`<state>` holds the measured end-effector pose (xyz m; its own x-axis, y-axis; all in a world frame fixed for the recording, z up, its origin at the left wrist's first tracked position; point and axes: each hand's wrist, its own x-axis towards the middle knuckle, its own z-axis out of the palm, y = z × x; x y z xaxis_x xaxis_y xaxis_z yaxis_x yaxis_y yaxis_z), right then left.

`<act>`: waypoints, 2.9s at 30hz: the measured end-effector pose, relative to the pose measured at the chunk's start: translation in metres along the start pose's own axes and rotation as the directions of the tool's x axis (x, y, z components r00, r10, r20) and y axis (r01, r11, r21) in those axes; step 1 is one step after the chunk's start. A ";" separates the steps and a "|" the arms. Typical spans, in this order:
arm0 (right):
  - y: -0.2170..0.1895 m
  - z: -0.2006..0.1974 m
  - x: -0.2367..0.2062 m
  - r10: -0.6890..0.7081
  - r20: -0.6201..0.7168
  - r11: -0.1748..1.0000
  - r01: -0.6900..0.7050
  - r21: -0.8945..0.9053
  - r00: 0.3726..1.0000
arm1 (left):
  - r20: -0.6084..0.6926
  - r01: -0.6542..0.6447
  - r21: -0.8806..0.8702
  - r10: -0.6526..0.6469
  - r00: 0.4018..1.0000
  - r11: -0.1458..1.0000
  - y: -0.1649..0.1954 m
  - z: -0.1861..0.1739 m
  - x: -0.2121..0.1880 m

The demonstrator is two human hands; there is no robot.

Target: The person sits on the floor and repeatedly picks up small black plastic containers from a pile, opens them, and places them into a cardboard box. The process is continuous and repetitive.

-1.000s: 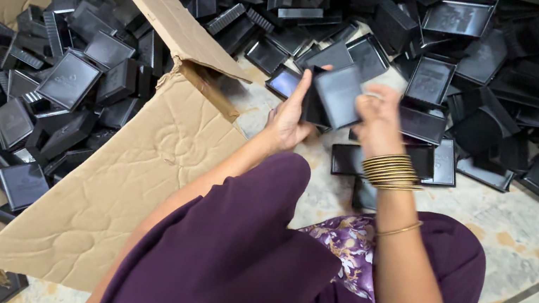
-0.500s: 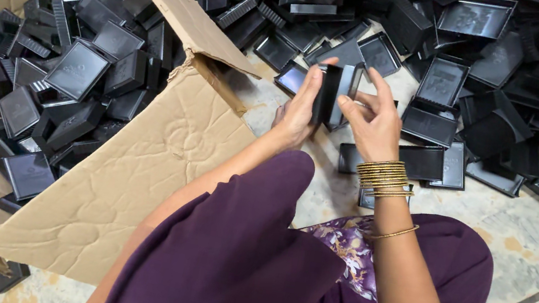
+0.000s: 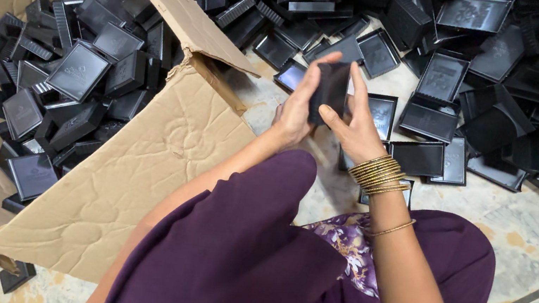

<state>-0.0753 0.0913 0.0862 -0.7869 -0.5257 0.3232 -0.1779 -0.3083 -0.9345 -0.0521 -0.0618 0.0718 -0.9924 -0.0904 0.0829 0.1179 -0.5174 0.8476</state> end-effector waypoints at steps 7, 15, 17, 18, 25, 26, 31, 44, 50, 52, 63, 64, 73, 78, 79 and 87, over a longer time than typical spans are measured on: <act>-0.001 -0.011 -0.009 0.146 -0.148 0.858 -0.200 -0.474 0.978 | -0.120 -0.177 0.640 0.325 0.938 0.747 0.012 -0.014 -0.003; 0.020 -0.008 -0.008 0.310 -0.041 0.949 -0.307 0.073 0.950 | -0.164 -0.234 0.582 0.395 0.904 0.779 0.010 -0.032 -0.006; 0.024 -0.007 -0.010 0.341 -0.080 0.940 -0.341 0.016 0.936 | -0.134 -0.201 0.636 0.363 0.922 0.745 0.017 -0.027 -0.007; 0.025 -0.007 -0.011 0.340 -0.043 0.940 -0.338 0.045 0.939 | -0.121 -0.176 0.674 0.342 0.932 0.717 0.024 -0.022 -0.009; 0.020 -0.036 -0.004 0.135 -0.080 0.898 -0.156 -0.411 0.988 | 0.161 -0.207 0.978 0.662 0.732 -0.010 0.134 0.030 -0.069; 0.020 -0.051 -0.005 0.033 -0.194 0.805 -0.141 -0.576 0.980 | 0.224 -0.184 0.974 0.671 0.707 -0.131 0.164 0.026 -0.087; 0.039 -0.111 -0.004 -0.233 -0.482 0.332 -0.397 -0.856 0.845 | 0.271 0.435 0.716 0.792 0.548 -0.546 0.260 -0.019 -0.108; 0.015 -0.022 0.000 0.004 0.100 0.973 0.019 -0.230 0.995 | -0.203 0.218 -0.166 -0.249 0.947 0.962 0.033 -0.006 -0.004; 0.075 -0.007 0.007 -0.054 -0.055 0.626 -0.009 -0.780 0.997 | -0.357 0.026 -0.279 -0.129 0.925 0.960 0.020 -0.020 -0.016; 0.093 -0.006 0.007 0.044 -0.069 0.544 -0.082 -0.835 0.997 | -0.257 -0.015 -0.151 -0.025 0.966 0.988 0.027 -0.016 -0.023; 0.013 0.006 0.003 0.151 -0.110 0.988 -0.147 0.042 0.982 | -0.255 -0.143 -0.056 0.125 0.959 0.988 0.020 -0.014 -0.021; 0.005 0.013 0.000 0.154 -0.079 0.988 -0.154 0.014 0.985 | -0.215 -0.139 -0.029 0.130 0.968 0.990 0.020 -0.014 -0.021; -0.008 0.038 -0.008 0.197 -0.109 0.948 -0.217 -0.233 0.974 | -0.142 -0.082 0.085 0.093 0.986 0.993 0.014 -0.015 -0.025; -0.002 0.048 -0.008 0.050 -0.116 0.940 -0.086 -0.330 0.992 | -0.086 -0.093 0.157 0.107 0.991 0.983 0.025 -0.005 -0.031; 0.000 0.049 -0.008 0.074 -0.095 0.974 -0.092 -0.205 0.993 | -0.097 -0.098 0.131 0.111 0.989 0.987 0.027 -0.003 -0.032; 0.001 0.012 -0.005 0.223 -0.059 0.955 -0.230 -0.189 0.973 | -0.246 -0.099 0.263 0.166 0.955 0.960 0.046 0.005 -0.036</act>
<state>-0.0647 0.0846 0.0858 -0.8400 -0.5338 0.0978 -0.1005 -0.0240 -0.9946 -0.0115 -0.0783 0.1102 -0.9197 -0.3819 0.0910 0.2027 -0.2634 0.9432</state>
